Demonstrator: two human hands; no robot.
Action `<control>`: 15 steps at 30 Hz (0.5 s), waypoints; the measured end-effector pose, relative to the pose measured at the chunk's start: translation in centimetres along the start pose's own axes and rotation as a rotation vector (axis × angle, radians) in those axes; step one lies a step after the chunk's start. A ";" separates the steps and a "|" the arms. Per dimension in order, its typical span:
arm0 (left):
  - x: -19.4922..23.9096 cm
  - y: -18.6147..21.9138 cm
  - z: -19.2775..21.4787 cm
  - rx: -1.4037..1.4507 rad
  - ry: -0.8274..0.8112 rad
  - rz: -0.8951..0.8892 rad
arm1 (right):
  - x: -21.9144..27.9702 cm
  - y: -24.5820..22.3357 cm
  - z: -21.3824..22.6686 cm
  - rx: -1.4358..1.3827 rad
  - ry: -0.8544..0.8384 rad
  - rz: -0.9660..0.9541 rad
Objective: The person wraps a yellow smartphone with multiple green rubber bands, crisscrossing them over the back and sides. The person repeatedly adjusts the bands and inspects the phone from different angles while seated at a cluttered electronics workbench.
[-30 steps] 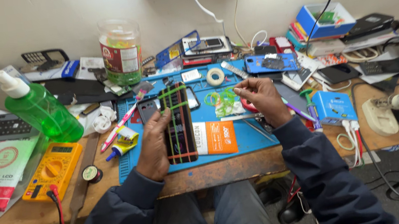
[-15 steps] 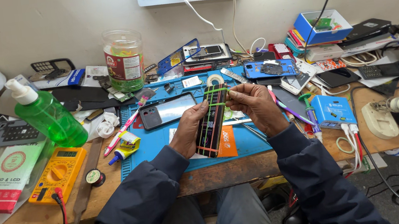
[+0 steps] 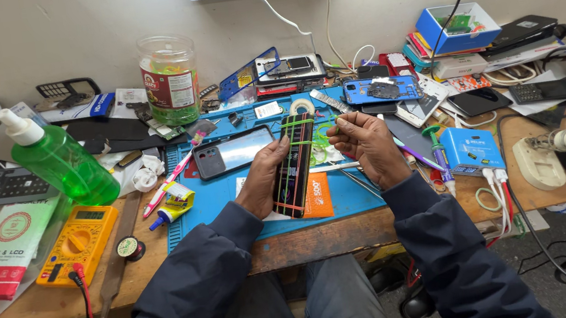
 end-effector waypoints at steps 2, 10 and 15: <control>0.1 -0.2 -0.1 0.003 -0.022 0.016 | 0.2 0.2 -0.6 0.004 -0.011 -0.008; -0.3 -1.2 0.9 0.053 -0.045 0.007 | -0.2 0.4 0.2 -0.052 0.059 0.024; -1.0 -1.4 1.9 -0.099 0.000 0.037 | -0.6 -1.4 2.9 -0.130 0.231 0.163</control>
Point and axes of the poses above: each hand's wrist, its own x-axis away from the middle knuckle, its own z-axis out of the back of the hand, y = z × x, the point moved 2 cm from there along -x, towards the middle knuckle, and after that the axes turned 5 degrees about y, right-handed, at the moved point
